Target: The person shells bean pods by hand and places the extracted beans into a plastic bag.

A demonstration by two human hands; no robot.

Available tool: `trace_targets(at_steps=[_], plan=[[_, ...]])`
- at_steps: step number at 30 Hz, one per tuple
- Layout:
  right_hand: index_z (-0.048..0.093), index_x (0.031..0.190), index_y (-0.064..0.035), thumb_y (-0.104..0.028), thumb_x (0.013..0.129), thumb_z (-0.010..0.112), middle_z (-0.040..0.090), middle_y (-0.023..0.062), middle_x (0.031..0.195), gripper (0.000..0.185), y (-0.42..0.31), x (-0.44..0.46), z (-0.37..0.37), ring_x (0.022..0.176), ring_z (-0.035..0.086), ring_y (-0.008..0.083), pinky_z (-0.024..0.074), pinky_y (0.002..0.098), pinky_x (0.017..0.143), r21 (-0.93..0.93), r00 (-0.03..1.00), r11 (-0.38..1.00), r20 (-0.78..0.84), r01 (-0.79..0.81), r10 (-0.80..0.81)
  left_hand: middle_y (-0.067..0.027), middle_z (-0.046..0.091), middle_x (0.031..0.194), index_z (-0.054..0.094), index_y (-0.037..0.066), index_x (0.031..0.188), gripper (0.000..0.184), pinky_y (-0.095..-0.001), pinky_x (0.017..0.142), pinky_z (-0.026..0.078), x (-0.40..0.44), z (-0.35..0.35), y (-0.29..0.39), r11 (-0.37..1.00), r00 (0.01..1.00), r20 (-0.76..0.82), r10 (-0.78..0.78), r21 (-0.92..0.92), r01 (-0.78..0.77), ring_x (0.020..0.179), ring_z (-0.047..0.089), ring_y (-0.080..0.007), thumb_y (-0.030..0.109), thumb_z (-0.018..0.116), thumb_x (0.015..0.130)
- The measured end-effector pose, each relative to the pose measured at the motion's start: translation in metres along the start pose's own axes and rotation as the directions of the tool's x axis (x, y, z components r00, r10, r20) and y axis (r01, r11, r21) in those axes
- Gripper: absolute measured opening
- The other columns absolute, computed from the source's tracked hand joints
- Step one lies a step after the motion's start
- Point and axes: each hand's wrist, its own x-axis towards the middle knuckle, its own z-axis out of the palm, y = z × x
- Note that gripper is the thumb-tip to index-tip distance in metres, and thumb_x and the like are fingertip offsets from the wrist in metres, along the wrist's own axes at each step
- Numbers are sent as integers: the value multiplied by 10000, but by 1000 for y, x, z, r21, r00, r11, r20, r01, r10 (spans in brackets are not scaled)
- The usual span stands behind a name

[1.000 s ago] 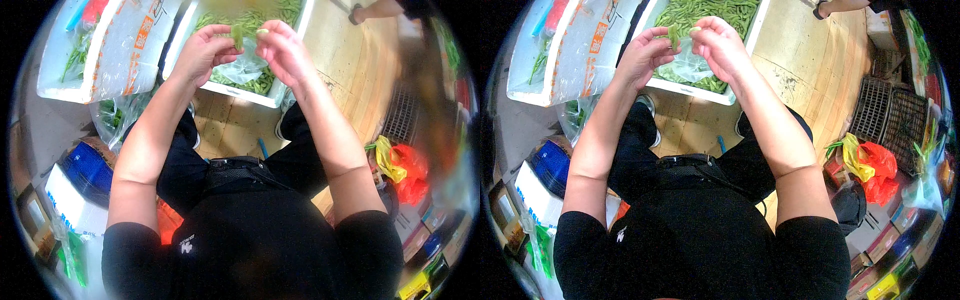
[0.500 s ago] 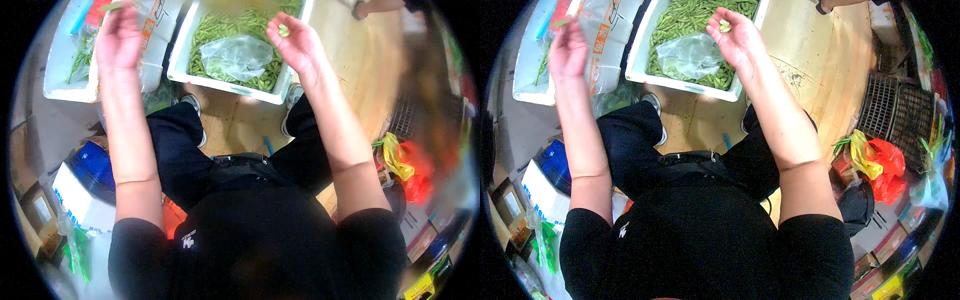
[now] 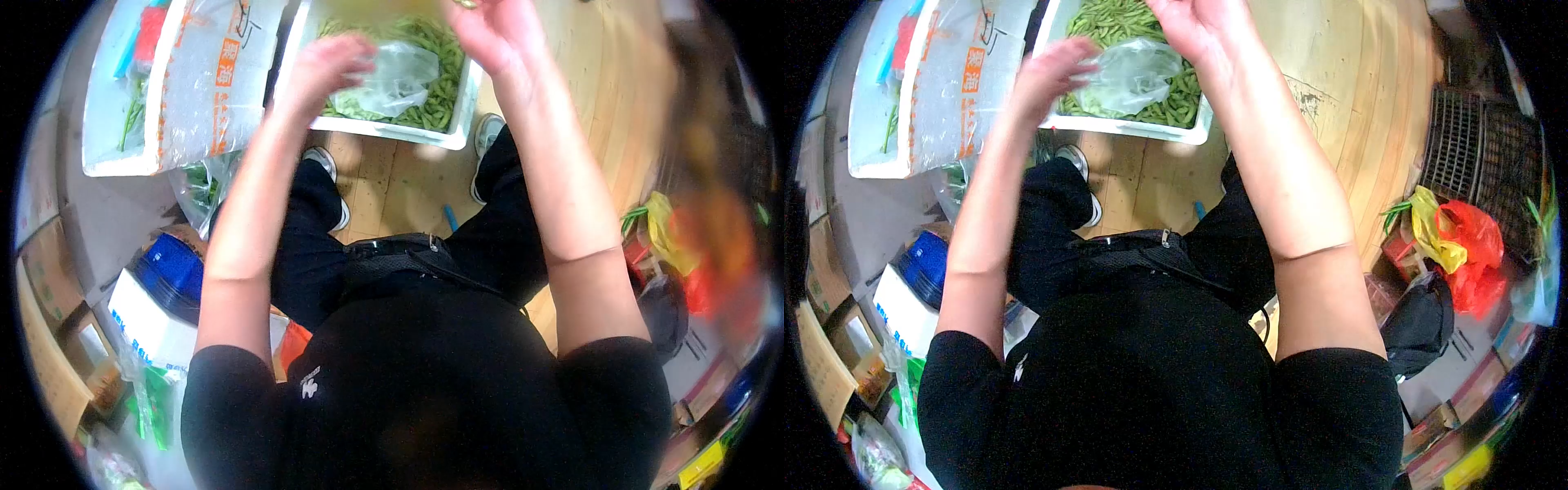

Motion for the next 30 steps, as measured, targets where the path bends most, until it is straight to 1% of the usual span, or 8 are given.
trace_targets(at_steps=[3, 6, 10, 13, 19, 22, 26, 30], plan=[[510, 941, 32, -94, 876, 447, 541, 150, 893, 156, -9, -7, 7, 855, 550, 264, 488, 341, 793, 23, 999, 999, 15, 31, -31, -95, 587, 1119, 546, 88, 1149, 381, -360, 784, 479, 35, 43, -79, 699, 970, 240, -22, 697, -157, 932, 600, -240, 218, 586, 793], [501, 957, 34, -92, 873, 454, 526, 156, 924, 159, -17, -12, 11, 880, 534, 269, 469, 353, 817, 51, 999, 998, 7, 45, -46, -136, 569, 1115, 522, 83, 1151, 385, -399, 802, 465, 45, 70, -138, 311, 873, 303, 383, 848, -430, 968, 574, -307, 163, 570, 778], [500, 961, 33, -94, 875, 452, 514, 155, 936, 161, -24, -17, 12, 880, 523, 267, 463, 355, 820, 62, 998, 996, -3, 63, -63, -123, 593, 1006, 556, 98, 1031, 294, -420, 784, 463, 45, 77, -144, 249, 991, 136, -21, 960, -126, 946, 570, -320, 73, 533, 739], [501, 960, 30, -99, 875, 456, 516, 149, 934, 161, -27, -17, 9, 876, 524, 262, 464, 355, 812, 68, 998, 996, -3, 65, -65, -148, 574, 1042, 619, 112, 1026, 274, -405, 803, 451, 40, 66, -125, 204, 968, 194, -162, 966, -159, 964, 548, -319, 150, 537, 768], [506, 987, 21, -120, 877, 472, 524, 138, 939, 182, -17, -7, -2, 878, 526, 253, 467, 350, 811, -46, 997, 997, 30, 67, -66, -134, 623, 894, 683, 128, 833, 233, -416, 749, 468, 9, 21, -76, 231, 948, 316, 47, 919, -318, 852, 590, -319, 73, 484, 726], [515, 1018, -20, -116, 862, 504, 527, 134, 936, 183, 5, 5, -19, 878, 532, 242, 473, 348, 820, -320, 983, 947, 180, 23, 37, -141, 628, 869, 680, 124, 841, 247, -408, 728, 472, -7, 0, -58, 238, 941, 335, 35, 912, -334, 822, 596, -317, 53, 475, 722], [545, 1070, 25, -10, 804, 434, 526, 65, 852, 290, 45, -16, -20, 717, 492, 144, 438, 263, 643, -928, 964, 370, 55, -46, 259, -151, 626, 863, 675, 119, 863, 265, -394, 733, 475, -26, -6, -60, 278, 934, 355, -31, 901, -333, 840, 594, -320, 21, 490, 701], [610, 1018, -7, 5, 737, 413, 533, 32, 726, 343, 93, -10, -71, 593, 454, 118, 394, 249, 515, -981, 904, -189, -123, -47, 408, -147, 624, 868, 658, 103, 892, 257, -387, 748, 464, -36, 8, -55, 296, 915, 360, -181, 907, -299, 859, 588, -317, 21, 519, 693]])
